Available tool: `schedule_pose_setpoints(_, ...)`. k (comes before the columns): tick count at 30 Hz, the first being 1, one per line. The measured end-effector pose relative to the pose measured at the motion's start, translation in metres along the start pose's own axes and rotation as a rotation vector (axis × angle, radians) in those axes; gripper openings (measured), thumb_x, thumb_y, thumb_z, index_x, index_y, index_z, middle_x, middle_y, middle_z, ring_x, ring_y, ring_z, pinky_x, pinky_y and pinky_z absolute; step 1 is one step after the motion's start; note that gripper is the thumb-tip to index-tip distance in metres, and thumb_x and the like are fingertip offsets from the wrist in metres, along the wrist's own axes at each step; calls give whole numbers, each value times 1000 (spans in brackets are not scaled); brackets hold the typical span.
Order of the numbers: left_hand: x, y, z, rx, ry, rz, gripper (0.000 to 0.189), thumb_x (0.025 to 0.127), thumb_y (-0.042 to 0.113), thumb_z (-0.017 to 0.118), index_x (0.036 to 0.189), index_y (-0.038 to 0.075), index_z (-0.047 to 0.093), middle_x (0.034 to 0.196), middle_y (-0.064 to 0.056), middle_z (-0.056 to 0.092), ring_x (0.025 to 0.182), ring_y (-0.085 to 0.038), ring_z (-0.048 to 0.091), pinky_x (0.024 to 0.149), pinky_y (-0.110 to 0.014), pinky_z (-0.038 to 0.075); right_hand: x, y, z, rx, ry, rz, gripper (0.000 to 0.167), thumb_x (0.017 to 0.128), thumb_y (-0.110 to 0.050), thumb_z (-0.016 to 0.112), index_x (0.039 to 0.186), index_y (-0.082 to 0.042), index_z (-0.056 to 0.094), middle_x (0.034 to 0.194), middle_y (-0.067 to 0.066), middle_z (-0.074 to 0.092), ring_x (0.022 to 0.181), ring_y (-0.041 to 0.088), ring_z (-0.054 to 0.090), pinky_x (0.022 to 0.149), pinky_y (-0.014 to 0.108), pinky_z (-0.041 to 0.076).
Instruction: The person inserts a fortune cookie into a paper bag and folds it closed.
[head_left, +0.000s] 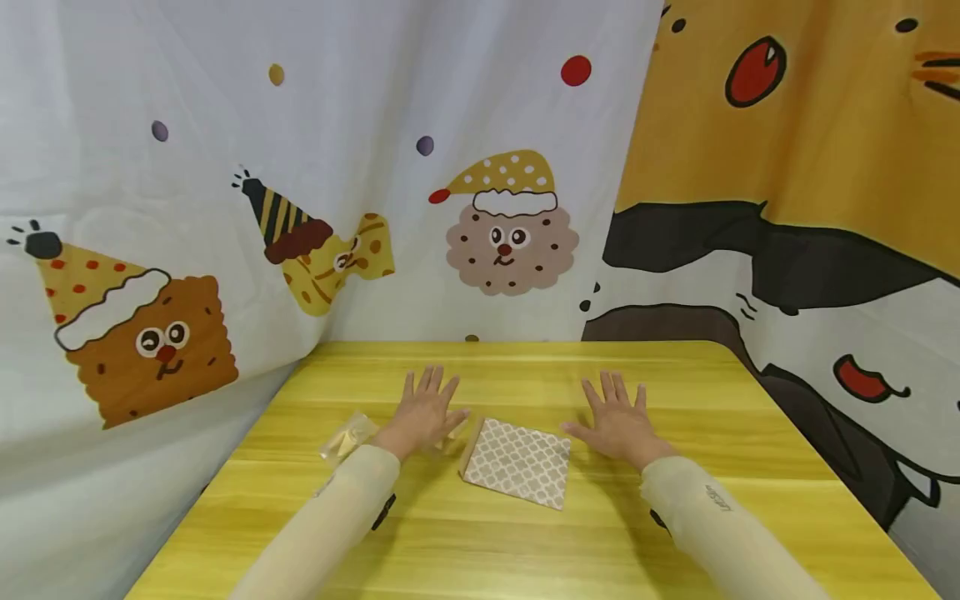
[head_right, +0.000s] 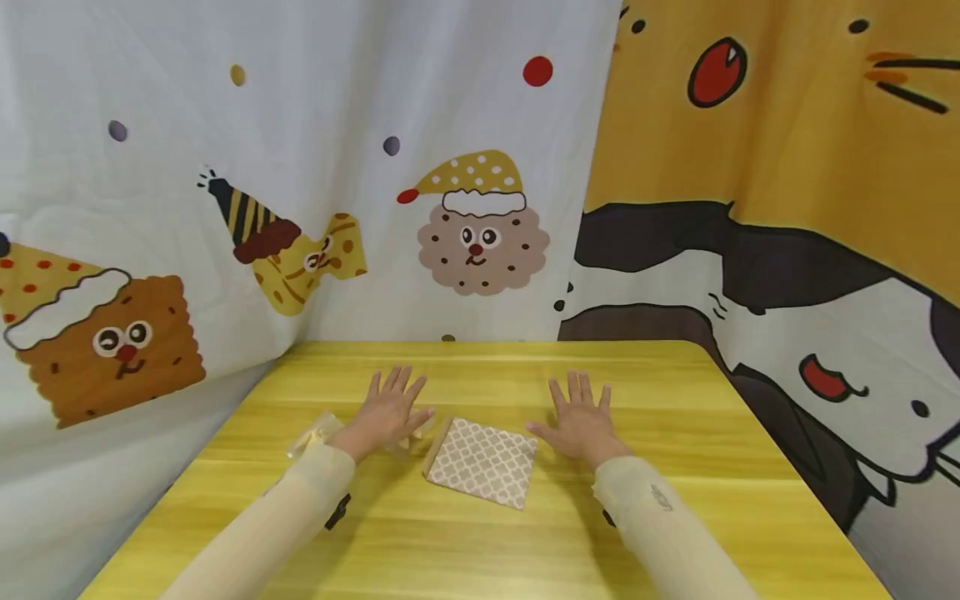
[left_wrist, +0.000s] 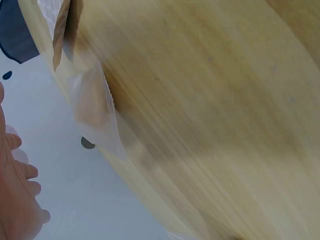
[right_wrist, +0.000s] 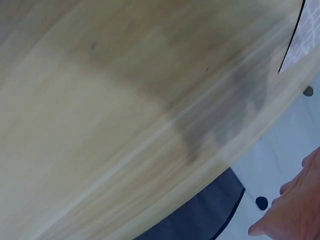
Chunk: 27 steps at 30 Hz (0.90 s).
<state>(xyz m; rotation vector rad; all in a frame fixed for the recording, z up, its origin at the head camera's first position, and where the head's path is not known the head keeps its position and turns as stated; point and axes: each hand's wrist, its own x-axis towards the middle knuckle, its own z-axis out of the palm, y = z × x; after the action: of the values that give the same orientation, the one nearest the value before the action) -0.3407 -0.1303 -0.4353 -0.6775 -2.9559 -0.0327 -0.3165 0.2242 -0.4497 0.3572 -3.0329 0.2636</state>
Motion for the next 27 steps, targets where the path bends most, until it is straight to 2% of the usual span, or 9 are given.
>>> schedule_pose_setpoints(4, -4, 3, 5, -9, 1, 8, 73, 102, 59, 36, 157, 11, 28, 161, -24, 13, 149, -40, 8, 116, -64, 4, 1, -15, 10, 8, 3, -25, 99, 90, -74, 46, 158, -7, 22, 161, 28, 4, 148, 46, 1, 108, 73, -9)
schedule_pose_setpoints(7, -7, 7, 11, -21, -34, 20, 74, 102, 59, 35, 158, 12, 26, 162, -24, 11, 149, -40, 6, 116, -63, 2, 1, -26, 18, 20, -17, -47, 99, 90, -74, 46, 158, -7, 21, 162, 26, 4, 148, 45, 1, 108, 72, -8)
schedule_pose_setpoints(11, -9, 11, 16, -32, -40, 33, 74, 102, 61, 33, 158, 13, 25, 162, -21, 11, 150, -38, 6, 116, -61, 1, 3, -42, 27, 27, -33, -67, 96, 91, -72, 47, 159, -10, 20, 163, 24, 5, 149, 42, 0, 110, 71, -7)
schedule_pose_setpoints(15, -8, 15, 17, -44, -28, 46, 74, 102, 60, 36, 158, 12, 27, 162, -21, 12, 150, -37, 8, 117, -61, 2, 4, -55, 31, 30, -45, -72, 94, 91, -71, 49, 159, -12, 22, 163, 21, 5, 149, 40, -1, 111, 70, -7)
schedule_pose_setpoints(19, -8, 17, 15, -29, -38, 62, 74, 101, 57, 43, 158, 12, 27, 162, -21, 13, 149, -37, 10, 117, -61, 4, 4, -66, 32, 25, -60, -77, 95, 90, -72, 50, 159, -14, 22, 164, 19, 4, 150, 39, 0, 111, 69, -5)
schedule_pose_setpoints(27, -10, 19, 18, 2, -62, 82, 76, 99, 58, 47, 157, 12, 30, 161, -20, 18, 148, -37, 15, 117, -61, 7, 0, -82, 37, 48, -69, -113, 98, 87, -74, 53, 158, -13, 25, 164, 18, 8, 150, 38, 5, 113, 68, -1)
